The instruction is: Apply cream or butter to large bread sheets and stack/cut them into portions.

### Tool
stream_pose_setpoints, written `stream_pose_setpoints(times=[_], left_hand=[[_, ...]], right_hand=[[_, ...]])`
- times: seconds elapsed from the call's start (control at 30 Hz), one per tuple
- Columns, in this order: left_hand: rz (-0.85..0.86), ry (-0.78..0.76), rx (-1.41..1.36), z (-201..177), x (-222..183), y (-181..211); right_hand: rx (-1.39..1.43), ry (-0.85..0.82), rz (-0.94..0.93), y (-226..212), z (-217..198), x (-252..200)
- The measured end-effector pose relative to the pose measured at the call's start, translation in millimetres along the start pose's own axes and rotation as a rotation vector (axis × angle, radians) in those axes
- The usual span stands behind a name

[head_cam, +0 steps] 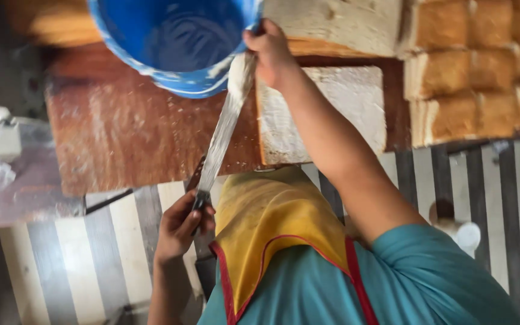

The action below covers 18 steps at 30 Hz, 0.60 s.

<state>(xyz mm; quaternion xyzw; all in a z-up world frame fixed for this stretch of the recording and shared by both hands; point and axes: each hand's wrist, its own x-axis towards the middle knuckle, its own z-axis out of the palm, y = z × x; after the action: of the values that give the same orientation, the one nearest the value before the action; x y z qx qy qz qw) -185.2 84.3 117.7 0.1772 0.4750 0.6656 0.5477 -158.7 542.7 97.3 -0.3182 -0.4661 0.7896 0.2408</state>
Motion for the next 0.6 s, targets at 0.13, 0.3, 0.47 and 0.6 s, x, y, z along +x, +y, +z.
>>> stream_pose_setpoints(times=[0.13, 0.3, 0.47, 0.6], left_hand=[[-0.123, -0.126, -0.154, -19.5, 5.0, -19.9], [-0.247, -0.157, -0.032, -25.4, 34.3, -52.5], [-0.028, -0.076, 0.585, -9.6, 68.0, -110.9], [0.105, -0.065, 1.17, 51.0, 88.6, -116.9]], right_hand=[[-0.206, -0.147, 0.129, -26.5, 2.1, -38.5], [-0.348, 0.122, 0.213, -14.4, -87.9, -97.4], [-0.238, 0.461, 0.142, 10.7, -220.9, -178.5], [-0.16, 0.713, 0.17, 14.2, -285.7, -239.0]])
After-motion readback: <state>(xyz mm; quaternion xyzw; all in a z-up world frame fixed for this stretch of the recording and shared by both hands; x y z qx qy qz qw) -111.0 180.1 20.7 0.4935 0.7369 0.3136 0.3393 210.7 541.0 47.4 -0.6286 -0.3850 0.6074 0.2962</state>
